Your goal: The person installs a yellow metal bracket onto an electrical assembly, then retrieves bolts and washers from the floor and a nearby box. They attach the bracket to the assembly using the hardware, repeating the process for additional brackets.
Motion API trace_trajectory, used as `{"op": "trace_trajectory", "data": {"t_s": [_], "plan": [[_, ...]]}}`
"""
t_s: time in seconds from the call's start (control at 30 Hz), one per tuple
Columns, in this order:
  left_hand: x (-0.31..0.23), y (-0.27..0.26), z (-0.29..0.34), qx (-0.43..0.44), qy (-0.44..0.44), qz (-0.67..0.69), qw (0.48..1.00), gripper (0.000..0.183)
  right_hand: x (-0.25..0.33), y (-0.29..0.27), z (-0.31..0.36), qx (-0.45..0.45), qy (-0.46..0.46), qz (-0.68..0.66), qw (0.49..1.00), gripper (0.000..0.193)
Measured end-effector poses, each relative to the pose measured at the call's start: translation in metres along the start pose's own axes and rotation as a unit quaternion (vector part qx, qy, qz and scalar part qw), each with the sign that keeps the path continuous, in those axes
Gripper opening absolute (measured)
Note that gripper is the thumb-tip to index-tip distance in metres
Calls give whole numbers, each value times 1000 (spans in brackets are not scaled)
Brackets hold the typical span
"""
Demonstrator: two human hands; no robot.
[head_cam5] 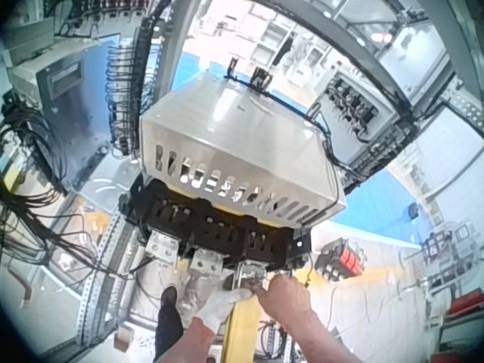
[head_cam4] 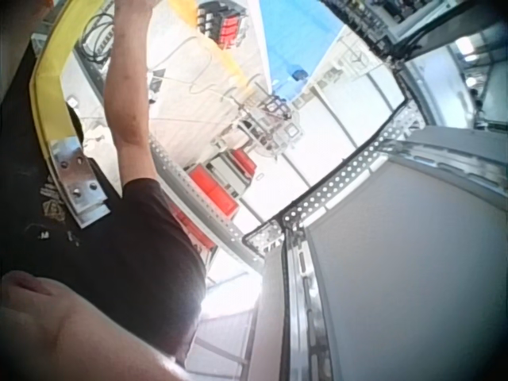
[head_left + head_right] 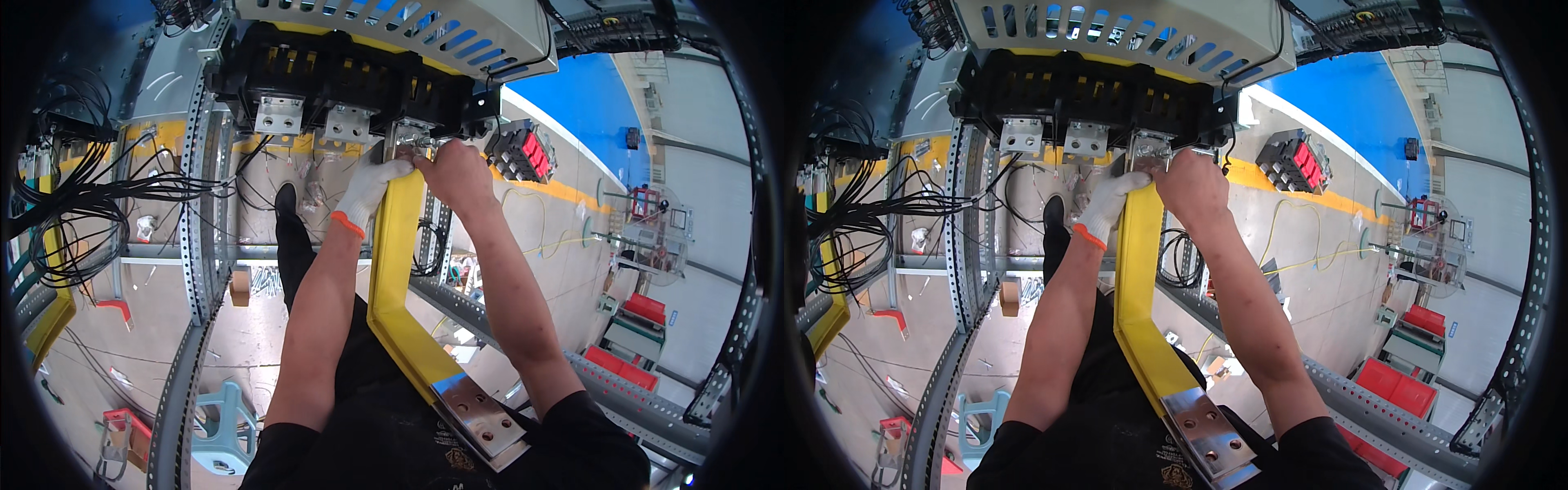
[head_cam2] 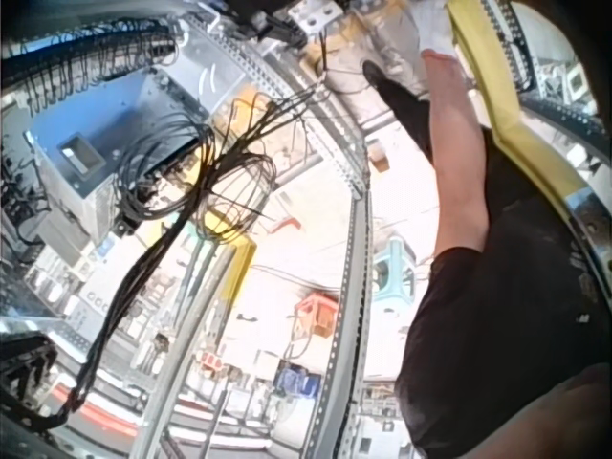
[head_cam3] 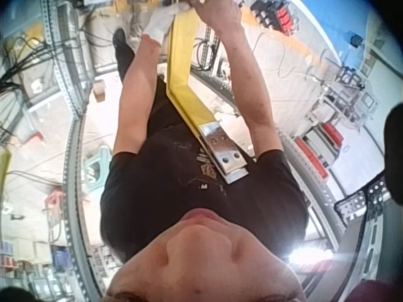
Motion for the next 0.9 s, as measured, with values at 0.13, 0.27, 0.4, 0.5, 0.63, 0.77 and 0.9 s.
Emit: {"op": "trace_trajectory", "data": {"t_s": [0.13,0.27,0.4,0.5,0.63,0.77,0.9], "plan": [[-6,11,4,19,7,21,1000,36,-12,18,-4,-99,-64,-93,989,32],[-1,0,0,7,-3,5,1000,34,0,2,-4,39,23,10,999,27],[1,7,0,28,-5,6,1000,33,-16,15,-2,-101,-100,-102,985,30],[6,0,-6,44,-24,9,999,34,-8,9,-2,14,-22,13,1000,29],[0,2,-2,34,2,17,999,37,-1,4,1,-51,-73,-71,994,25],[-5,6,1,37,-16,22,999,37,-2,7,-9,-6,-37,-15,999,28],[-12,9,6,35,-18,25,999,35,-11,15,-5,-123,-74,-75,987,30]]}}
Point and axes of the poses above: each hand's wrist, its own z-axis away from the middle knuckle, its own y-axis out of the palm, x = y × z, the point moved 2 cm from there along -z, towards the middle knuckle, and after that the axes turned 10 degrees about -x, right-handed, at the moved point
